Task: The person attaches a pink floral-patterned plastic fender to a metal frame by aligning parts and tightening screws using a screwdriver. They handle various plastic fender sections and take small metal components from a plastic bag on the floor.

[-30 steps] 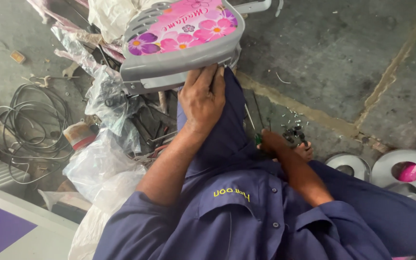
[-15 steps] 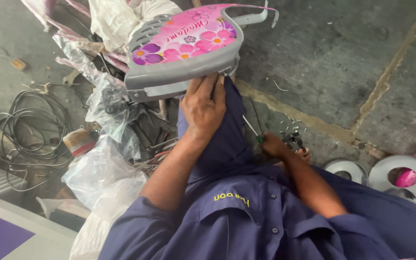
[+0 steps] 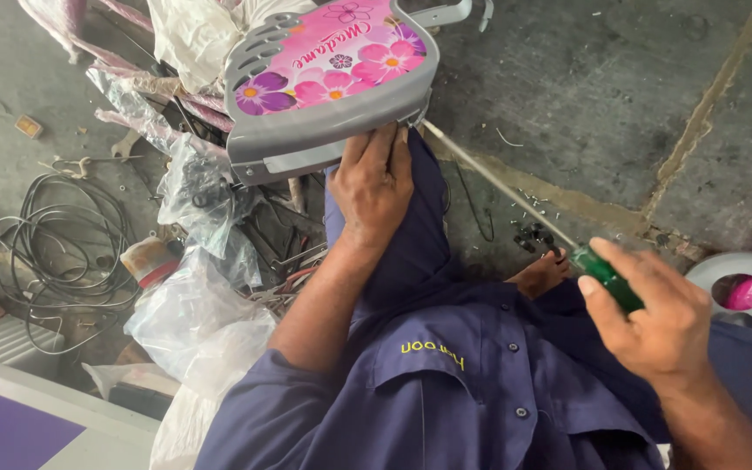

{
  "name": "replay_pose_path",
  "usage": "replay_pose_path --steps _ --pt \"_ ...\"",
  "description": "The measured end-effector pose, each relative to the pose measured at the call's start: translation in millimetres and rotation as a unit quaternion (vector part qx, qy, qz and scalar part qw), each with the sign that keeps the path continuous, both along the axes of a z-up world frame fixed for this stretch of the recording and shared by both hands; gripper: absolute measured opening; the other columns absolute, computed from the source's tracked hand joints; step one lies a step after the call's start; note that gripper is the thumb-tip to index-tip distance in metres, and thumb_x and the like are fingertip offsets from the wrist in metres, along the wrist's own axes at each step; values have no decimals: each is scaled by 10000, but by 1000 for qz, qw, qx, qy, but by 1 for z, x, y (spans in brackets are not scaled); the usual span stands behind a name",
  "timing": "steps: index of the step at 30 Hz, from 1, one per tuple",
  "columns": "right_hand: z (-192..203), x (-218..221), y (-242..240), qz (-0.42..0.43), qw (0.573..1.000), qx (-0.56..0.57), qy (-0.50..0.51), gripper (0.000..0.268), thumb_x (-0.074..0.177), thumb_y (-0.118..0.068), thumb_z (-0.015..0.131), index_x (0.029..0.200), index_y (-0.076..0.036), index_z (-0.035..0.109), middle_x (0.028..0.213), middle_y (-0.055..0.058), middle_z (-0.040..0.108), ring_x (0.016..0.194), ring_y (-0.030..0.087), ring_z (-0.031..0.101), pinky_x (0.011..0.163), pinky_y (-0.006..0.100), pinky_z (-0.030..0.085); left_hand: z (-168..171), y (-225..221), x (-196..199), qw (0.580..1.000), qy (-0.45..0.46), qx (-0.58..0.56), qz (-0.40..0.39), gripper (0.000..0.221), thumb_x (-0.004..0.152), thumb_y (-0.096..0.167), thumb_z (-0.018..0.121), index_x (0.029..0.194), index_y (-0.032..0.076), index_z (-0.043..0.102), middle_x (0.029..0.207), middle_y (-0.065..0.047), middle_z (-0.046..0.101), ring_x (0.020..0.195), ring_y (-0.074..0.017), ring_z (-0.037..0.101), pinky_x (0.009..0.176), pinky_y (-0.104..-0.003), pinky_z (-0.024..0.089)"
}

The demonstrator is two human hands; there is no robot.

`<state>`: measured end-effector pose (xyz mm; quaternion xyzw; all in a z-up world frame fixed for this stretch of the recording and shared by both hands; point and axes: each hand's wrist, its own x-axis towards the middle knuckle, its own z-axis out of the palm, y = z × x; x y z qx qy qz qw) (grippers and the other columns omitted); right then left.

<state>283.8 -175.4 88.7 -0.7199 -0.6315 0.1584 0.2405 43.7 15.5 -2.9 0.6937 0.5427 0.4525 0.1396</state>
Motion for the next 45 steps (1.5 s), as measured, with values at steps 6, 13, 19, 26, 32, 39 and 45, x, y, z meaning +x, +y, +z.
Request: replay_pose_path --steps 6,13,19,26,32,39,45 --pt "-1 -9 -4 47 991 70 -107 336 949 -113 806 1278 -76 750 1008 94 729 813 196 708 706 294 567 1 0 0 1000 -7 -6 -4 162 970 146 735 1122 90 747 1082 -63 716 873 -263 741 738 -352 596" --pt "-7 -6 -6 36 996 48 -67 351 941 -122 803 1284 -67 746 1035 89 739 803 172 716 668 267 563 3 -1 -2 1000 -10 -8 -10 158 975 145 727 1117 79 748 1077 -72 715 866 -266 742 737 -351 596" --pt "-7 -6 -3 38 996 53 -61 343 950 -120 794 1285 -65 745 1033 90 737 808 166 718 667 259 571 3 -1 -1 1000 -16 -4 -11 150 978 138 732 1116 80 743 1072 -66 710 881 -265 743 758 -353 600" --pt "-4 -10 0 40 996 52 -61 331 934 -129 794 1254 -60 747 1023 92 740 806 179 718 627 257 561 3 0 -1 1000 -14 -4 -10 164 965 131 735 1119 76 747 1087 -71 717 873 -261 743 733 -347 597" --pt "1 -17 -3 54 990 18 -130 361 935 -146 804 1272 -23 758 949 102 727 730 212 691 643 317 544 -1 -1 -3 1000 -1 16 -16 167 973 117 733 1135 77 744 1093 -62 710 890 -256 744 754 -353 601" --pt "-2 -2 5 -8 909 -165 383 602 814 -148 768 1354 13 558 1102 136 674 934 180 666 780 296 548 -6 0 0 999 32 31 -16 185 959 83 743 1143 68 750 1132 -72 715 868 -269 738 728 -361 587" --pt "-24 -8 -5 -214 632 -252 701 556 928 -197 804 1357 91 598 981 225 711 751 269 654 650 369 515 -12 -3 0 999 43 30 -13 194 954 85 744 1148 71 748 1175 -75 708 867 -270 739 730 -355 590"
